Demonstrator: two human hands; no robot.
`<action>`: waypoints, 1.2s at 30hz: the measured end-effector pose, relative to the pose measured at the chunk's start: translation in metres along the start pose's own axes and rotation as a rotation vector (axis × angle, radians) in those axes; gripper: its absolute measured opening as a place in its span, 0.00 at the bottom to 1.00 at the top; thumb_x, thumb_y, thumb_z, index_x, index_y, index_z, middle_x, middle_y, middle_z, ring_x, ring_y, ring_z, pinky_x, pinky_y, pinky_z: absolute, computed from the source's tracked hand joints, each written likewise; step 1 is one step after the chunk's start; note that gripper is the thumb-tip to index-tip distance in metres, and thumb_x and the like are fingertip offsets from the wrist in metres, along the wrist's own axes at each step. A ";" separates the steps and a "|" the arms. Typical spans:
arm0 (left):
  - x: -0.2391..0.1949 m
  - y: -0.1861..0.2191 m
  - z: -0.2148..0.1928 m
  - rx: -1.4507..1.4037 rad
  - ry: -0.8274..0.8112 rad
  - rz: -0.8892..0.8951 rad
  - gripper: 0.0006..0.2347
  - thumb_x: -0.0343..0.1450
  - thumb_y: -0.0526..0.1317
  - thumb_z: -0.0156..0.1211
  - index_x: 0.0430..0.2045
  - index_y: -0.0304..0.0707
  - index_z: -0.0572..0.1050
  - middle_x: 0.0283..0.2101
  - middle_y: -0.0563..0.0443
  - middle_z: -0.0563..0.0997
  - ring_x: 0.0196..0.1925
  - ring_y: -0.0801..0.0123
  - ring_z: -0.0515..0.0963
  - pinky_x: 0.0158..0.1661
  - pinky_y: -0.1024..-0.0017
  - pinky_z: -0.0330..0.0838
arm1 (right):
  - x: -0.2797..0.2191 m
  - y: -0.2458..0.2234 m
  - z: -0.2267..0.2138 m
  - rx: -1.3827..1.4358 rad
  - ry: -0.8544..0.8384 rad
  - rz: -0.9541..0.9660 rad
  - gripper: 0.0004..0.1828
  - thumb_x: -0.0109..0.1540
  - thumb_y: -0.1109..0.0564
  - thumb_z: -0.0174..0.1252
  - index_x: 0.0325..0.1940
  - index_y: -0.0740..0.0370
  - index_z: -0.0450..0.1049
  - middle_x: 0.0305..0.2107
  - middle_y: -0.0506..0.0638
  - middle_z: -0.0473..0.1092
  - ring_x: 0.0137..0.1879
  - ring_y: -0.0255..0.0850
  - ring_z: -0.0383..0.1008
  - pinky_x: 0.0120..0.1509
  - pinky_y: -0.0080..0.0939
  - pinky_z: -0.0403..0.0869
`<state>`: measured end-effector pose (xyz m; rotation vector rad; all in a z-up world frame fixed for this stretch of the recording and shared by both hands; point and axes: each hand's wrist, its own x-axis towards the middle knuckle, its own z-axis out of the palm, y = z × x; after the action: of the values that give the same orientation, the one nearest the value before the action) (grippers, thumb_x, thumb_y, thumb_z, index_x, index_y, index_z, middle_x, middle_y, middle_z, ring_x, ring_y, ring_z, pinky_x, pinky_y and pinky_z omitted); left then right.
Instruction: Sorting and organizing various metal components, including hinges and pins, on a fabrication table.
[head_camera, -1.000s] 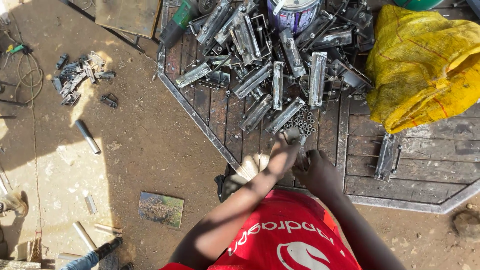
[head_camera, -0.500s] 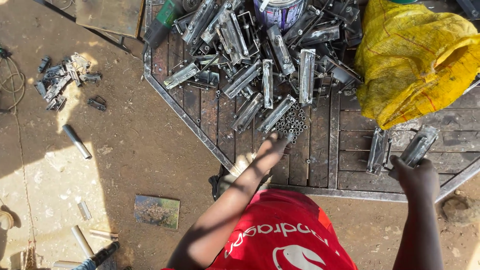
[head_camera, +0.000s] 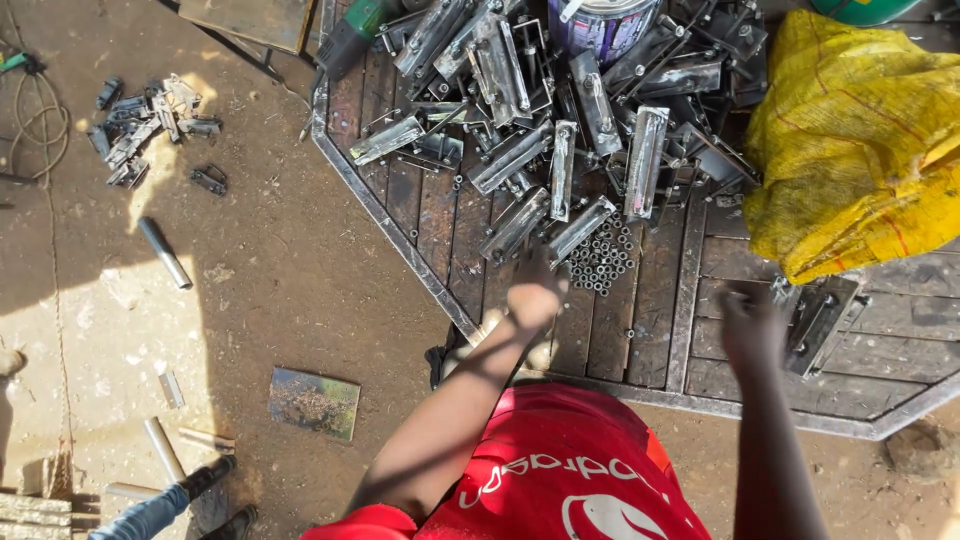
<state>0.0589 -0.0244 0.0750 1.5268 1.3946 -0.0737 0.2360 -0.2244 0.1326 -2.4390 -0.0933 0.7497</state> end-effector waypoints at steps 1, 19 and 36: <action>-0.012 0.013 -0.007 0.297 0.087 0.216 0.24 0.71 0.37 0.59 0.62 0.36 0.61 0.49 0.39 0.78 0.49 0.53 0.79 0.42 0.63 0.78 | 0.003 0.002 0.020 0.073 -0.128 -0.068 0.16 0.69 0.55 0.52 0.59 0.62 0.72 0.36 0.60 0.72 0.31 0.47 0.69 0.33 0.49 0.70; -0.016 0.015 0.005 0.368 -0.026 0.180 0.06 0.72 0.41 0.55 0.37 0.41 0.75 0.58 0.37 0.70 0.51 0.39 0.81 0.49 0.51 0.79 | -0.008 -0.053 0.090 0.534 -0.654 0.069 0.33 0.69 0.52 0.52 0.74 0.71 0.55 0.62 0.70 0.62 0.66 0.63 0.67 0.68 0.67 0.69; 0.016 -0.015 -0.004 0.062 0.111 0.121 0.09 0.69 0.37 0.58 0.37 0.32 0.80 0.33 0.32 0.83 0.41 0.43 0.85 0.40 0.54 0.81 | -0.025 -0.032 0.120 0.857 -0.827 -0.108 0.31 0.63 0.56 0.63 0.65 0.73 0.62 0.44 0.58 0.66 0.40 0.40 0.68 0.39 0.43 0.78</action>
<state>0.0505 -0.0129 0.0580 1.6854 1.3942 0.0439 0.1542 -0.1425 0.0815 -1.2183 -0.1733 1.3571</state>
